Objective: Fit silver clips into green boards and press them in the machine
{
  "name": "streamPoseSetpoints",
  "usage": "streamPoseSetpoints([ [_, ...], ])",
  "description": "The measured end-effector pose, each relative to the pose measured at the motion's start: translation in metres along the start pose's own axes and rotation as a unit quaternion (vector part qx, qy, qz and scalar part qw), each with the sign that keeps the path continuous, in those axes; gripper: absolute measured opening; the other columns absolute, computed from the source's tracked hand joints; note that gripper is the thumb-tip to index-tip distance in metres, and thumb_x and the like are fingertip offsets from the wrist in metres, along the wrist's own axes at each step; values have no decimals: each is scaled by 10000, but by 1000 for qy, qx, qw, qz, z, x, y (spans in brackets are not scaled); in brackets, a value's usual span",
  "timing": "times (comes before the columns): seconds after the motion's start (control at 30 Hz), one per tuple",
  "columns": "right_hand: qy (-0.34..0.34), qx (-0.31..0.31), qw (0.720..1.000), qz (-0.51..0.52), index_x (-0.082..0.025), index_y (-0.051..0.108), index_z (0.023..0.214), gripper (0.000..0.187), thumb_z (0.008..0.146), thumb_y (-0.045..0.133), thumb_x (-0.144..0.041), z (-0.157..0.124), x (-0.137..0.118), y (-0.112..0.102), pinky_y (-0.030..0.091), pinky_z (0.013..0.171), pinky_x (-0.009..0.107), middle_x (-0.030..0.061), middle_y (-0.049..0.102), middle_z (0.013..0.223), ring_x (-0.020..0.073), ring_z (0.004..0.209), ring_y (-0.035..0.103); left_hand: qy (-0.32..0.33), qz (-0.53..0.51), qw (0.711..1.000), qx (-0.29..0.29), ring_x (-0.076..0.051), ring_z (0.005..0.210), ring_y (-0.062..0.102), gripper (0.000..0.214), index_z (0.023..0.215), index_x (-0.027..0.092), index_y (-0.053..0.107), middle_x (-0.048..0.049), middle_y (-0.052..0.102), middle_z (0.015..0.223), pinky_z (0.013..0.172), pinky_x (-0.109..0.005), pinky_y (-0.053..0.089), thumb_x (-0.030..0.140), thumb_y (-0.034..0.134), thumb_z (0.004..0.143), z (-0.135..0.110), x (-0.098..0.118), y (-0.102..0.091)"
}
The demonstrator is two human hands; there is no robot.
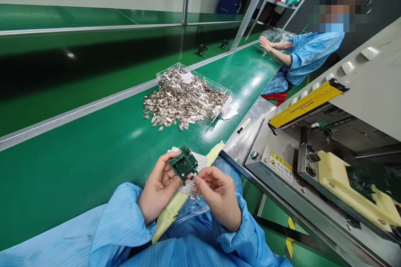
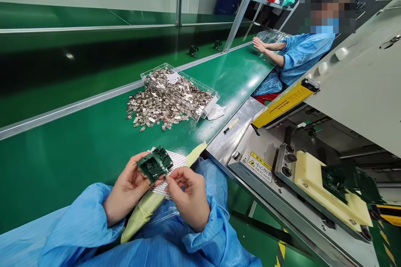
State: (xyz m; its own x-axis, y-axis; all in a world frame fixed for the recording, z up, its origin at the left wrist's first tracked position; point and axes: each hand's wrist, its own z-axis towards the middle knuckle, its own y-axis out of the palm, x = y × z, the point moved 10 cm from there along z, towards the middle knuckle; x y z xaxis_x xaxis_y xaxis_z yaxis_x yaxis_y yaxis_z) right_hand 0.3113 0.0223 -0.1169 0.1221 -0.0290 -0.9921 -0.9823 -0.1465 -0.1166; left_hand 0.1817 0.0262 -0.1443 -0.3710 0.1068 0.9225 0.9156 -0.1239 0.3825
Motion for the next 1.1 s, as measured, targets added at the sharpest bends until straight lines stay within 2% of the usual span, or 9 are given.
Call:
streamPoseSetpoints([
  [0.07, -41, 51, 998, -1, -188, 605, 791, 91, 844, 594, -262, 4, -7, -9, 470, 575, 253, 31, 623, 733, 146, 653, 585, 1, -5, 1000, -2, -165, 919, 660, 465, 1199, 261, 403, -55, 596, 1125, 808, -281, 545, 247, 663, 813, 0, 0, 1],
  [0.13, -97, 93, 990, -45, -196, 631, 781, 41, 814, 613, -213, 5, -17, -12, 491, 726, 304, 66, 624, 916, 181, 842, 598, 3, -8, 1000, 3, -168, 928, 658, 452, 1196, 264, 413, -55, 600, 1134, 800, -278, 545, 246, 657, 816, 0, 1, 1],
  [0.23, -134, 116, 979, -97, -208, 646, 782, 47, 782, 628, -164, 7, -24, -6, 428, 929, 400, 85, 583, 1119, 228, 1063, 545, 8, 2, 1000, 13, -168, 960, 648, 414, 1185, 256, 445, -57, 613, 1131, 818, -262, 532, 238, 646, 823, 0, 2, -1],
  [0.3, -141, 124, 975, -115, -209, 645, 789, 47, 786, 629, -164, 7, -26, -3, 404, 960, 436, 94, 572, 1156, 246, 1108, 525, 11, 14, 1000, 19, -157, 975, 640, 392, 1174, 254, 469, -53, 624, 1124, 838, -243, 517, 230, 643, 823, -1, 3, -3],
  [0.43, -145, 139, 971, -130, -211, 635, 779, 30, 803, 628, -196, 6, -28, -2, 419, 940, 450, 101, 577, 1155, 256, 1102, 527, 17, 19, 999, 30, -146, 944, 644, 380, 1150, 256, 509, -45, 637, 1111, 836, -226, 511, 227, 663, 804, 0, 5, -4],
  [0.77, -128, 130, 973, -139, -210, 632, 777, 30, 805, 630, -221, 6, -22, 1, 440, 889, 402, 88, 575, 1056, 240, 1044, 530, 46, 32, 998, 33, -116, 863, 639, 276, 1077, 248, 554, -16, 649, 998, 778, -195, 521, 221, 643, 818, -1, 12, -3],
  [0.93, -122, 119, 980, -100, -197, 608, 790, 33, 820, 596, -193, 6, -19, 3, 476, 719, 307, 45, 608, 862, 181, 822, 570, 43, 57, 996, 50, -118, 741, 624, 279, 1065, 229, 550, -13, 634, 891, 706, -213, 523, 237, 651, 805, -1, 14, -5],
  [1.0, -97, 115, 986, -76, -190, 600, 821, 13, 818, 597, -203, 8, -13, 4, 473, 662, 279, 32, 607, 821, 159, 747, 564, 28, 61, 996, 52, -113, 649, 605, 285, 1069, 237, 539, 5, 616, 816, 638, -219, 517, 252, 646, 806, 0, 11, -5],
  [1.1, -49, 104, 993, -6, -183, 579, 816, 81, 799, 623, -249, 10, 0, 7, 488, 614, 259, 17, 595, 776, 138, 678, 561, 7, 55, 997, 57, -121, 600, 601, 306, 1069, 241, 528, 19, 606, 760, 580, -227, 508, 258, 653, 791, 1, 7, -6],
])
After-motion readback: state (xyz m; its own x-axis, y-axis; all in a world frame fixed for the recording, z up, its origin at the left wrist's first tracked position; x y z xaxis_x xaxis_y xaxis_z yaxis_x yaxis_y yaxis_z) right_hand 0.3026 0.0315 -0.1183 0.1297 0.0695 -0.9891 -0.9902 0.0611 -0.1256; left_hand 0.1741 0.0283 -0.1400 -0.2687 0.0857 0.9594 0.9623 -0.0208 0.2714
